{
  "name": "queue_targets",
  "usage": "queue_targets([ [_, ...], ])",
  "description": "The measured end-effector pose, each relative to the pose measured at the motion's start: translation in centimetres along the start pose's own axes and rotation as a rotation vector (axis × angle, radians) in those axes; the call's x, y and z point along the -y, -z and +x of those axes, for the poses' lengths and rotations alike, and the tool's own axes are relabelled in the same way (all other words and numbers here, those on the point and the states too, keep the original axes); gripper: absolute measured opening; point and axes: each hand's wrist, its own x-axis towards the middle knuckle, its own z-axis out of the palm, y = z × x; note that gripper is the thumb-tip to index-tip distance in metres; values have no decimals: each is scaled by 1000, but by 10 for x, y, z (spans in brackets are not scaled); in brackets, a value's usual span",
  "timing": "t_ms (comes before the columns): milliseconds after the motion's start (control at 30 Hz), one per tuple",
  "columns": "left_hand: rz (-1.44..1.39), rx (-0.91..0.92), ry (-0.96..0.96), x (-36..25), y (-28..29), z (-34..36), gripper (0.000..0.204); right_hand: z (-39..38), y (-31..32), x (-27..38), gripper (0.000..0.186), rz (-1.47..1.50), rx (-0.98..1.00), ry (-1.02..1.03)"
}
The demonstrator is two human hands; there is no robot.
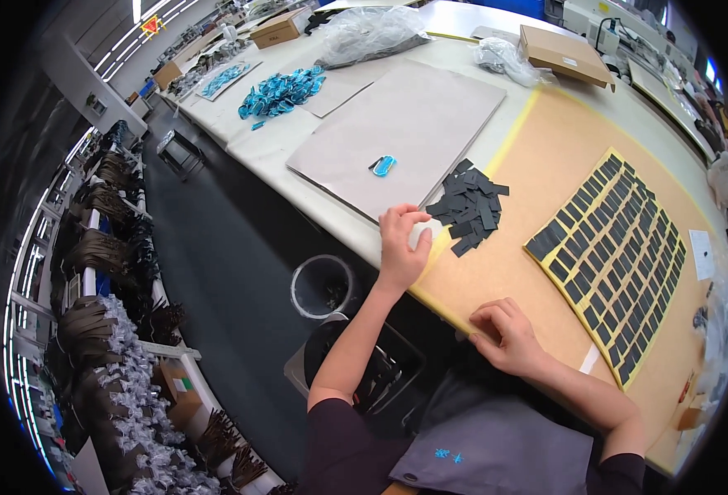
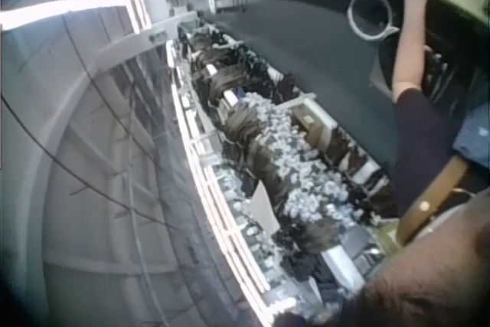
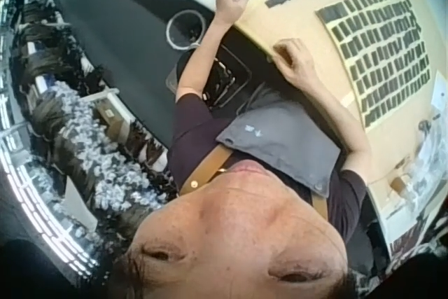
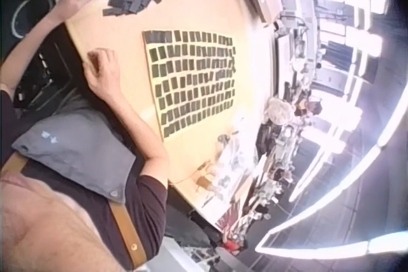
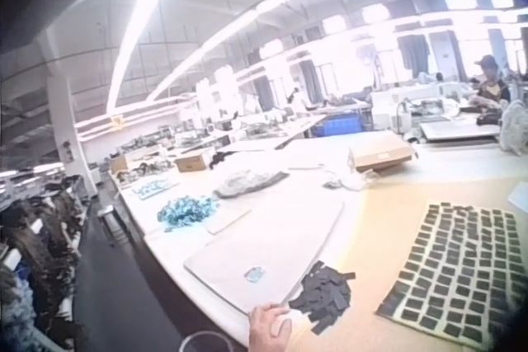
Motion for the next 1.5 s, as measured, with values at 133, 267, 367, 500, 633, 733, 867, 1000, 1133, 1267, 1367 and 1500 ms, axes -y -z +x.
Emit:
queue_targets([
  [133, 20, -43, 21, 3, 5, -4, 19, 2, 0, -3, 18, 23, -3, 0],
  [267, -155, -199, 171, 11, 10, -5, 14, 0, -2, -3, 14, 27, -21, 42],
  [367, -266, -223, 245, 14, 8, -5, 13, -3, -1, -4, 11, 21, -47, 51],
  [500, -282, -214, 351, 16, 8, -8, 14, -6, -2, -3, 10, 43, -84, 16],
  [633, -199, -294, 314, 22, 8, -11, 19, -7, -2, 0, 9, 74, -76, 1],
  [733, -226, -251, 392, 18, 4, -10, 17, -8, 0, -1, 9, 78, -78, 2],
  [867, -207, -216, 396, 18, 2, -7, 17, -5, 3, -2, 9, 66, -66, 12],
  [1000, 68, 4, 205, 16, -4, 8, 35, -1, 7, -3, 9, 86, -76, 32],
  [1133, 410, 506, -31, -13, -33, 36, 100, -4, 12, -10, 9, 154, -81, -22],
  [1267, 538, 675, -34, 2, -60, 50, 128, -7, 15, -7, 9, 235, -75, -62],
  [1367, 537, 722, -60, 8, -89, 57, 127, -11, 13, -16, 9, 218, -84, 14],
  [1500, 510, 700, -52, 2, -125, 71, 123, -11, 15, -22, 8, 230, -91, 31],
])
